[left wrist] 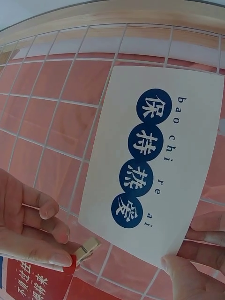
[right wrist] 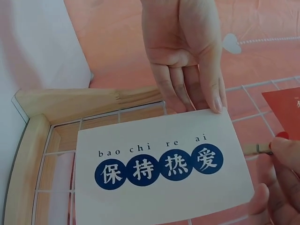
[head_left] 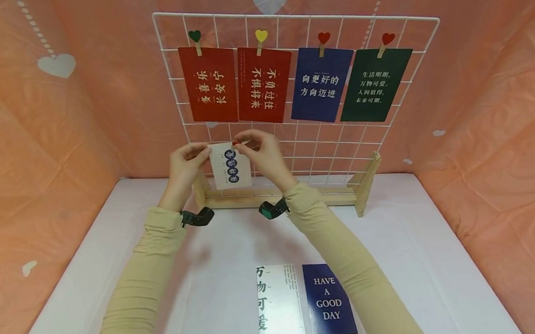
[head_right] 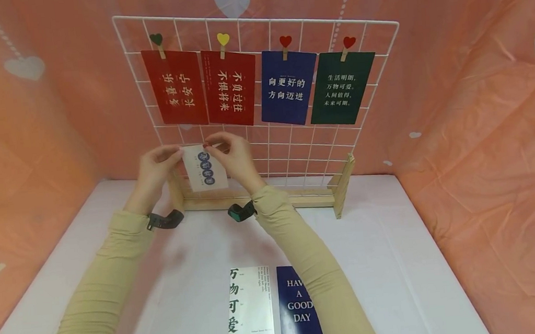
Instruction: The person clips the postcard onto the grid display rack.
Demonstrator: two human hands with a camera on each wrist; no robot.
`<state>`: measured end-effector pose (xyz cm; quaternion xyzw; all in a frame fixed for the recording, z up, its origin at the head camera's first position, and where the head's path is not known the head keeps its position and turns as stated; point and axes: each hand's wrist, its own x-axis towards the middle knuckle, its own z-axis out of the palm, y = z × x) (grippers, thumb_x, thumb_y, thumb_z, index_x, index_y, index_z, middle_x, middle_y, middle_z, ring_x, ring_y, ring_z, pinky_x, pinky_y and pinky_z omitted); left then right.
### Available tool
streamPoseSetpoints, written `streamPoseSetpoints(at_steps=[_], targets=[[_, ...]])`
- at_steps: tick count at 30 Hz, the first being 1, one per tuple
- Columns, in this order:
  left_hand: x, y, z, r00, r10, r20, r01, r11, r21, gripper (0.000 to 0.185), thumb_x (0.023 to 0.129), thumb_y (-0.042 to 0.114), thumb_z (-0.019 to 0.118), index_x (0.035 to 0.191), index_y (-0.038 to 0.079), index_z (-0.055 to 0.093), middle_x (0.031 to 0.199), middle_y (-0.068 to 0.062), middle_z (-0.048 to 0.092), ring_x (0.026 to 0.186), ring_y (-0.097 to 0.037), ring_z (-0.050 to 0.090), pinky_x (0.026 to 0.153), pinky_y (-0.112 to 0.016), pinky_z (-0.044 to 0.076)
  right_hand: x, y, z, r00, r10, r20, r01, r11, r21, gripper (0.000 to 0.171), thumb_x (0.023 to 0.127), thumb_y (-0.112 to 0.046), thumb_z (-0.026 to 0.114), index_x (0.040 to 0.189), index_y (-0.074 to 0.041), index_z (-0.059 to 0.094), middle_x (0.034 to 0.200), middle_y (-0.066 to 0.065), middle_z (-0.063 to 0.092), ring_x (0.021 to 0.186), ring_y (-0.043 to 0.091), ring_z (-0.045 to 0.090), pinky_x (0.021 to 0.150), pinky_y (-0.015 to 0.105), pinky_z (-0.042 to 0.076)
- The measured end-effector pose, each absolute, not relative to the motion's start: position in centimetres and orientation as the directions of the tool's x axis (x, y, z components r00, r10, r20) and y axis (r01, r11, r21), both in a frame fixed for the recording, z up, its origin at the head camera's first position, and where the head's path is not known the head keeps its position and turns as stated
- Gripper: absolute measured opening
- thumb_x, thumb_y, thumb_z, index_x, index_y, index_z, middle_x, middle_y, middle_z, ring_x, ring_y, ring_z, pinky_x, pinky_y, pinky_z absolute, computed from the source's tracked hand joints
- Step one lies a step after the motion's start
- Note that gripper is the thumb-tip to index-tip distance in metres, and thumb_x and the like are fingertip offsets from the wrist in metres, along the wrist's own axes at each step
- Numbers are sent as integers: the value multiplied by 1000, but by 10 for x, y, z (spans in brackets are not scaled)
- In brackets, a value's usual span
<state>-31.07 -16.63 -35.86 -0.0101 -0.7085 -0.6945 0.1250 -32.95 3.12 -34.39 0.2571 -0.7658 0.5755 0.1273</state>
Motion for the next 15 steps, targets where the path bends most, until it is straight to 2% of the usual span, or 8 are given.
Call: streamPoseSetpoints(at_steps=[4, 9, 12, 15], targets=[[-311, -167, -358, -968, -163, 193, 187, 49, 981, 24, 93, 10, 63, 112, -4, 64, 103, -10, 65, 92, -15, 61, 95, -42, 48, -331, 28, -344, -832, -229, 506, -551, 234, -801, 16, 90, -10, 68, 105, -6, 69, 99, 4, 68, 78, 15, 63, 72, 25, 54], [-311, -167, -355, -969, -163, 188, 182, 52, 982, 27, 93, 9, 62, 115, -7, 62, 100, -8, 64, 93, -16, 61, 95, -41, 48, -332, 25, -345, -822, -211, 528, -568, 254, -783, 15, 90, -9, 67, 105, -6, 69, 97, 3, 68, 74, 12, 63, 69, 24, 55], [-311, -166, -354, -968, -160, 193, 186, 54, 981, 28, 93, 9, 62, 116, -8, 61, 101, -9, 63, 94, -17, 60, 95, -38, 48, -333, 24, -345, -821, -202, 534, -571, 258, -779, 15, 90, -9, 67, 104, -5, 69, 95, 4, 68, 70, 14, 64, 67, 24, 55], [-310, -166, -353, -966, -159, 204, 197, 57, 979, 29, 93, 9, 62, 116, -9, 61, 103, -11, 63, 95, -18, 60, 91, -31, 51, -333, 23, -345, -828, -199, 525, -560, 242, -792, 15, 90, -8, 67, 104, -4, 69, 96, 5, 68, 66, 23, 65, 65, 28, 56]])
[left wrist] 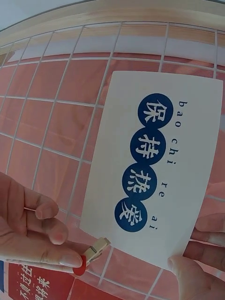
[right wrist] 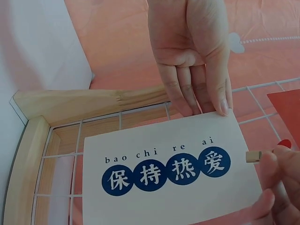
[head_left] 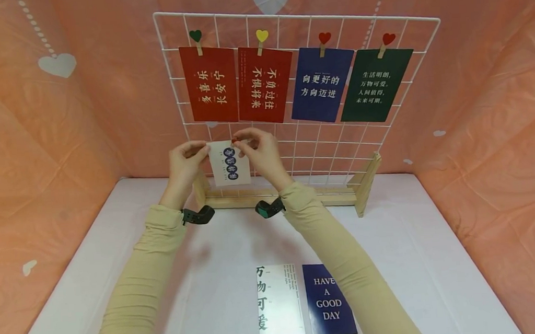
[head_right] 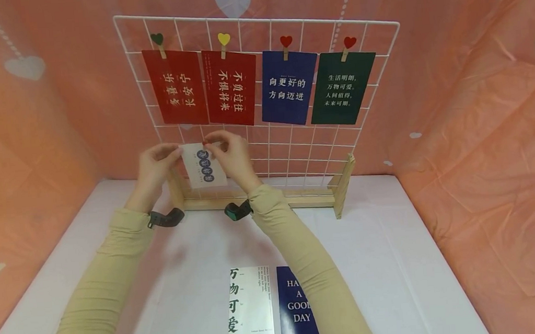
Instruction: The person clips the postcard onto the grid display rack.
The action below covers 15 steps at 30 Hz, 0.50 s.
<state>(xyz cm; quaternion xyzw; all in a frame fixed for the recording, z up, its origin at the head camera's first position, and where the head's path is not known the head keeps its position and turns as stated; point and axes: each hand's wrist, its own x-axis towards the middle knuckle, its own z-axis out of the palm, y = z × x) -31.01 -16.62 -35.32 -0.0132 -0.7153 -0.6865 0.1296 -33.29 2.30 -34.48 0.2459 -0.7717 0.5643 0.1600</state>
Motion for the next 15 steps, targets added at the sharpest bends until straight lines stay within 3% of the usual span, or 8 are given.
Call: streamPoseSetpoints(at_steps=[6, 11, 15], targets=[[-311, -165, -353, -956, -184, 227, 216, 75, 973, 26, 93, 7, 63, 113, -10, 62, 97, -7, 64, 90, -15, 60, 85, -25, 53, -333, 21, -344, -836, -194, 514, -546, 194, -815, 15, 90, -6, 66, 105, -2, 67, 98, 9, 68, 58, 34, 62, 59, 40, 56], [-312, -163, -353, -950, -208, 235, 220, 91, 971, 24, 92, 5, 63, 111, -10, 63, 94, -6, 64, 87, -13, 61, 86, -28, 53, -332, 18, -342, -831, -190, 523, -554, 193, -810, 14, 91, -6, 65, 105, -3, 67, 97, 6, 69, 52, 28, 60, 51, 33, 53], [-311, -163, -353, -948, -214, 237, 217, 112, 970, 24, 92, 6, 64, 111, -9, 64, 97, -9, 65, 87, -15, 62, 86, -29, 53, -333, 17, -342, -833, -194, 519, -551, 205, -809, 13, 90, -7, 66, 103, -3, 68, 95, 5, 70, 53, 28, 59, 53, 34, 54]])
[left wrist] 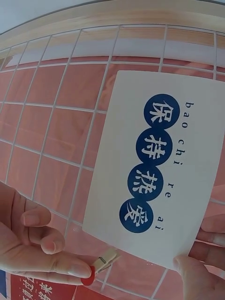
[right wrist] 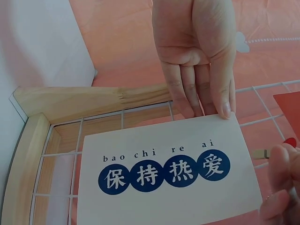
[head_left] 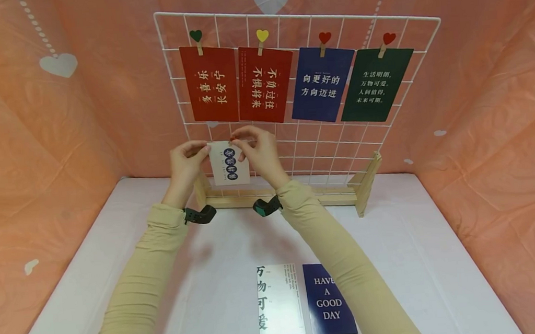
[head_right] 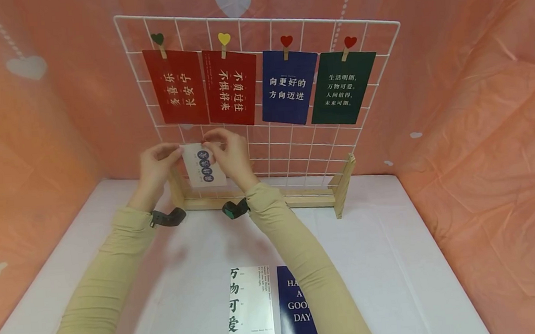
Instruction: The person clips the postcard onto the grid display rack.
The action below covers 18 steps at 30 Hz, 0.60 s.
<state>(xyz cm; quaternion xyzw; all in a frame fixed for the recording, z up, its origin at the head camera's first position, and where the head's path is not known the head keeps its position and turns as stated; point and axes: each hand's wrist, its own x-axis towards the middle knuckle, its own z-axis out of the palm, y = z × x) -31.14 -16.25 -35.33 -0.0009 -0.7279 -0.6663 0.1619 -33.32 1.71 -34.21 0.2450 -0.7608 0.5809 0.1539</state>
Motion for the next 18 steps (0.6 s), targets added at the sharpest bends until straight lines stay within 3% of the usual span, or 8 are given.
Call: streamPoseSetpoints(at_steps=[5, 13, 18], targets=[[-313, -163, -355, -944, -218, 249, 223, 137, 965, 25, 92, 8, 64, 111, -8, 65, 100, -14, 66, 87, -15, 63, 85, -27, 53, -334, 16, -343, -834, -207, 512, -550, 222, -805, 13, 90, -9, 66, 103, -5, 69, 96, 4, 70, 57, 35, 60, 56, 40, 55], [-315, -162, -356, -938, -233, 258, 236, 117, 965, 24, 91, 6, 64, 109, -10, 65, 98, -14, 65, 88, -15, 61, 84, -25, 54, -339, 11, -344, -781, -169, 601, -624, 215, -751, 13, 88, -10, 69, 98, -2, 71, 91, 4, 71, 51, 30, 59, 50, 28, 53], [-315, -161, -354, -933, -251, 257, 234, 119, 965, 24, 91, 7, 65, 109, -9, 65, 100, -16, 65, 88, -16, 61, 86, -29, 53, -341, 7, -345, -781, -148, 607, -624, 231, -746, 14, 87, -11, 70, 97, -2, 72, 89, 4, 72, 50, 27, 59, 49, 26, 52]])
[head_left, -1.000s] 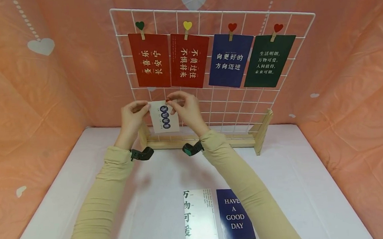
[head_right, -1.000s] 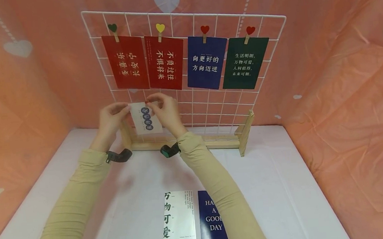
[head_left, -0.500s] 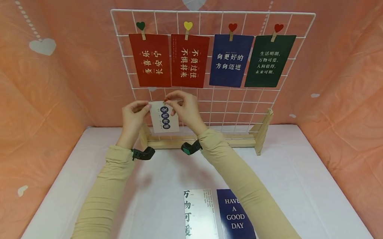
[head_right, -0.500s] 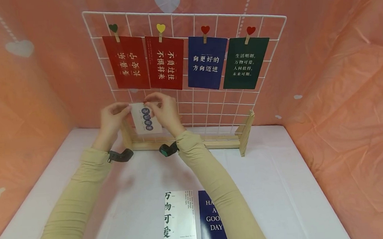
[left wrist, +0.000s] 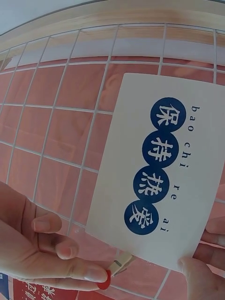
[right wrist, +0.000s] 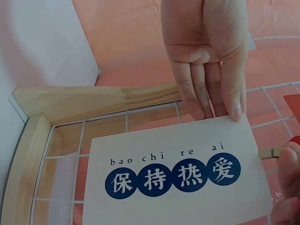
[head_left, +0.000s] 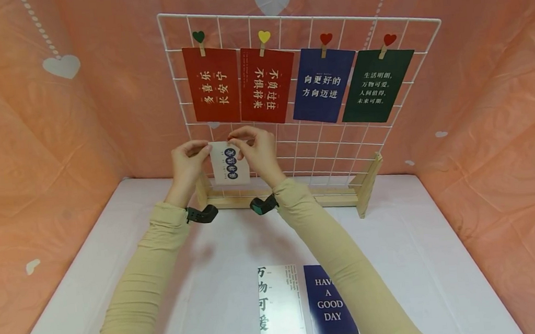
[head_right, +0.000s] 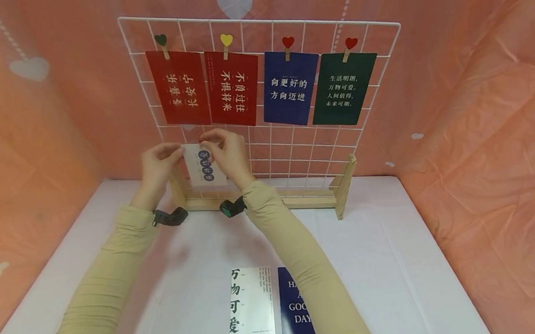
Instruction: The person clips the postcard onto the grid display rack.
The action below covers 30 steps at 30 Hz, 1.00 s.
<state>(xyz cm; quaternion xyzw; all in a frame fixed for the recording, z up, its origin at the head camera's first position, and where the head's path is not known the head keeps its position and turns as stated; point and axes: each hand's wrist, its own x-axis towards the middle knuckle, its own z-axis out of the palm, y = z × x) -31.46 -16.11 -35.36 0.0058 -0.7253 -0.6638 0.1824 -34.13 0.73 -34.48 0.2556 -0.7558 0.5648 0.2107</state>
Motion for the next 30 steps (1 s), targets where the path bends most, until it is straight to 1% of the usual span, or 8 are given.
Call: streamPoseSetpoints(at_steps=[5, 8, 11, 15, 18, 23, 28, 30], targets=[[-315, -161, -353, -930, -255, 265, 244, 111, 963, 23, 91, 6, 65, 108, -10, 65, 101, -19, 64, 88, -17, 61, 86, -28, 53, -342, 3, -343, -802, -149, 578, -596, 270, -757, 13, 89, -14, 69, 97, -5, 73, 88, 0, 71, 52, 24, 60, 50, 26, 52], [-315, -160, -354, -927, -253, 278, 260, 101, 960, 23, 91, 6, 65, 108, -10, 65, 102, -21, 64, 87, -15, 61, 88, -33, 53, -342, 1, -342, -804, -152, 574, -592, 285, -754, 13, 89, -14, 69, 96, -5, 73, 87, 0, 71, 53, 22, 60, 50, 26, 52], [-315, -160, -355, -923, -247, 294, 282, 83, 956, 24, 91, 5, 65, 108, -11, 65, 102, -22, 64, 86, -14, 61, 91, -38, 52, -342, -1, -341, -809, -152, 567, -585, 293, -756, 11, 89, -12, 69, 96, -5, 73, 85, 1, 71, 53, 23, 60, 50, 26, 52], [-316, -161, -356, -923, -246, 297, 287, 76, 955, 24, 91, 5, 64, 109, -11, 65, 101, -19, 64, 87, -14, 62, 91, -39, 51, -343, -3, -342, -813, -145, 563, -578, 303, -757, 11, 89, -11, 68, 96, -4, 73, 84, 2, 71, 51, 24, 60, 49, 25, 51], [-316, -161, -356, -921, -250, 298, 288, 77, 954, 24, 91, 5, 64, 109, -10, 65, 100, -19, 65, 87, -14, 62, 90, -37, 52, -343, -5, -342, -814, -139, 564, -576, 319, -753, 11, 89, -11, 68, 96, -4, 73, 84, 1, 71, 50, 22, 59, 49, 25, 52], [-315, -161, -356, -919, -250, 306, 298, 70, 952, 24, 91, 4, 64, 109, -11, 65, 103, -23, 63, 87, -14, 61, 88, -31, 53, -340, -9, -340, -826, -138, 547, -556, 358, -750, 11, 90, -13, 67, 96, -7, 74, 84, 1, 71, 49, 19, 56, 48, 24, 52], [-316, -161, -358, -916, -264, 303, 296, 67, 953, 25, 91, 6, 65, 109, -10, 66, 103, -23, 64, 86, -14, 61, 89, -34, 52, -339, -12, -338, -830, -127, 542, -543, 402, -737, 11, 91, -13, 66, 95, -8, 74, 85, 1, 71, 49, 14, 55, 46, 23, 50], [-316, -161, -358, -913, -272, 304, 297, 67, 952, 24, 91, 6, 65, 109, -10, 66, 102, -23, 64, 86, -15, 61, 90, -35, 52, -339, -13, -338, -826, -128, 549, -546, 423, -723, 11, 91, -13, 66, 96, -7, 74, 86, 1, 71, 54, 12, 57, 47, 22, 50]])
